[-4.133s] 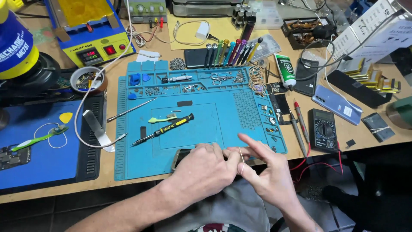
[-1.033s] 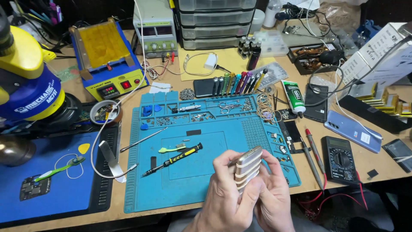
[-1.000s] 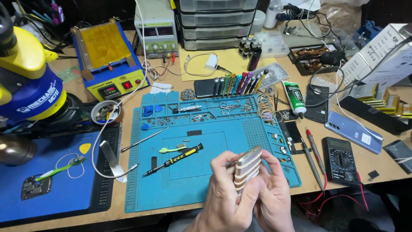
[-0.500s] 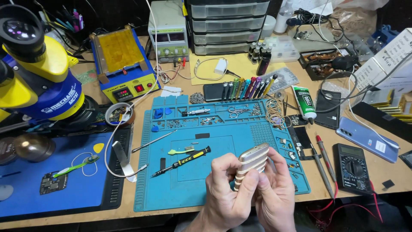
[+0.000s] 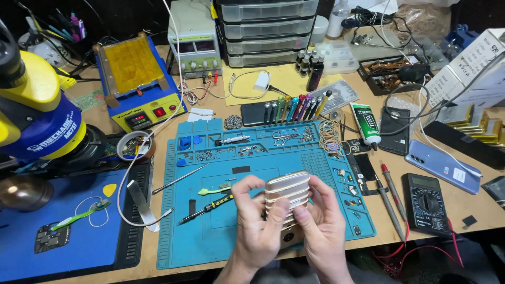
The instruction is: Final assembly of a smartphone involving clamping the chassis with rubber bands and using a screwdriver for adjustments.
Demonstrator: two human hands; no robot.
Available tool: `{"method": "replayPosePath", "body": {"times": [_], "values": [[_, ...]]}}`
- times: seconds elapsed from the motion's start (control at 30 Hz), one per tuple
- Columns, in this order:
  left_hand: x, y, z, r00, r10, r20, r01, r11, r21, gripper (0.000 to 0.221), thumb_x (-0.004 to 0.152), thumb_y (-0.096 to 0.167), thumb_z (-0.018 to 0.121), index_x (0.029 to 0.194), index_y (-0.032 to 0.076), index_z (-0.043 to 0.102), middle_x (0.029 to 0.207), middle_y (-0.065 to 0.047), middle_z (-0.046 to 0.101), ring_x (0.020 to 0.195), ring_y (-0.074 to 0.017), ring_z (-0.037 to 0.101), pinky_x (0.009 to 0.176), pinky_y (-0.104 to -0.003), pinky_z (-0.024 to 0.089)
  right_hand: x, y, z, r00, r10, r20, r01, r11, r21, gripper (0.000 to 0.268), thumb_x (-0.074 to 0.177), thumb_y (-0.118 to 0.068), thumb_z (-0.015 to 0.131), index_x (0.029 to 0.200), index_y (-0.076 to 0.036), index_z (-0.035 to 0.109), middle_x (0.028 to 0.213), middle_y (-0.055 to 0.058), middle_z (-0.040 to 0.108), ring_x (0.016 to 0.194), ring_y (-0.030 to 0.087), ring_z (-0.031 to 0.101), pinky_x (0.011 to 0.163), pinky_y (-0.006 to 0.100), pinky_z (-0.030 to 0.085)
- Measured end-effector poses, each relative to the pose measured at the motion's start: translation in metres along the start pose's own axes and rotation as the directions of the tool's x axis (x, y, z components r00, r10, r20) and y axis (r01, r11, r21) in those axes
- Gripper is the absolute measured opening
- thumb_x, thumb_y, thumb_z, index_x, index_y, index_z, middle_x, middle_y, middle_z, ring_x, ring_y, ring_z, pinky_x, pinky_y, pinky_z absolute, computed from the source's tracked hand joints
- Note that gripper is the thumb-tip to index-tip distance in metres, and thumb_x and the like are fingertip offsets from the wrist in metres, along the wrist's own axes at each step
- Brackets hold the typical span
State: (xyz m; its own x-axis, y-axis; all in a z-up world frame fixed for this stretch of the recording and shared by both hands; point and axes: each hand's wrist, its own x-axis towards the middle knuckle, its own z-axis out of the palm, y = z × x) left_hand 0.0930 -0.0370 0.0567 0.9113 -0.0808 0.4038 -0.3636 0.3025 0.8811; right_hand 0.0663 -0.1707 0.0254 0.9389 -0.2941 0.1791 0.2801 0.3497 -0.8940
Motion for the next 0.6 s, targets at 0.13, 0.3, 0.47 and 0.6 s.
{"method": "replayPosePath", "body": {"times": [0.13,0.3,0.47,0.6], "values": [[0.011,-0.004,-0.013,0.965,-0.244,-0.093,0.201,0.921,-0.333,0.045,0.106,0.032,0.073,0.14,0.004,0.059,0.112,-0.027,0.083,0.091,-0.0365,0.085,0.075,-0.043,0.072,0.0,-0.009,0.015,0.995,-0.013,0.097,0.042,0.952,-0.304,0.067,0.101,-0.02,0.074,0.162,-0.002,0.053,0.162,0.016,0.066,0.134,0.027,0.075,0.111,0.038,0.062],[0.019,-0.015,-0.017,0.933,-0.331,-0.138,0.244,0.867,-0.434,0.04,0.104,0.027,0.072,0.129,-0.005,0.069,0.112,-0.024,0.082,0.091,-0.0334,0.082,0.074,-0.043,0.071,0.0,0.009,0.018,0.993,-0.063,0.104,0.092,0.949,-0.303,0.067,0.103,-0.016,0.072,0.164,-0.004,0.046,0.157,0.017,0.06,0.119,0.021,0.069,0.099,0.034,0.064],[0.023,-0.024,-0.021,0.911,-0.391,-0.131,0.246,0.769,-0.59,0.039,0.103,0.022,0.074,0.129,-0.007,0.068,0.114,-0.026,0.081,0.093,-0.0332,0.08,0.075,-0.044,0.07,-0.005,-0.007,0.025,0.991,-0.028,0.127,0.069,0.941,-0.332,0.081,0.099,-0.03,0.073,0.167,-0.003,0.039,0.167,0.02,0.054,0.157,0.026,0.051,0.121,0.036,0.049],[0.032,-0.022,-0.027,0.879,-0.455,-0.139,0.234,0.667,-0.708,0.038,0.114,0.026,0.059,0.128,-0.008,0.068,0.105,-0.032,0.081,0.085,-0.0387,0.08,0.07,-0.047,0.067,-0.014,-0.037,0.033,0.938,0.026,0.345,0.132,0.895,-0.427,0.098,0.097,-0.05,0.074,0.171,-0.005,0.029,0.179,0.018,0.043,0.144,0.028,0.065,0.106,0.039,0.063]]}}
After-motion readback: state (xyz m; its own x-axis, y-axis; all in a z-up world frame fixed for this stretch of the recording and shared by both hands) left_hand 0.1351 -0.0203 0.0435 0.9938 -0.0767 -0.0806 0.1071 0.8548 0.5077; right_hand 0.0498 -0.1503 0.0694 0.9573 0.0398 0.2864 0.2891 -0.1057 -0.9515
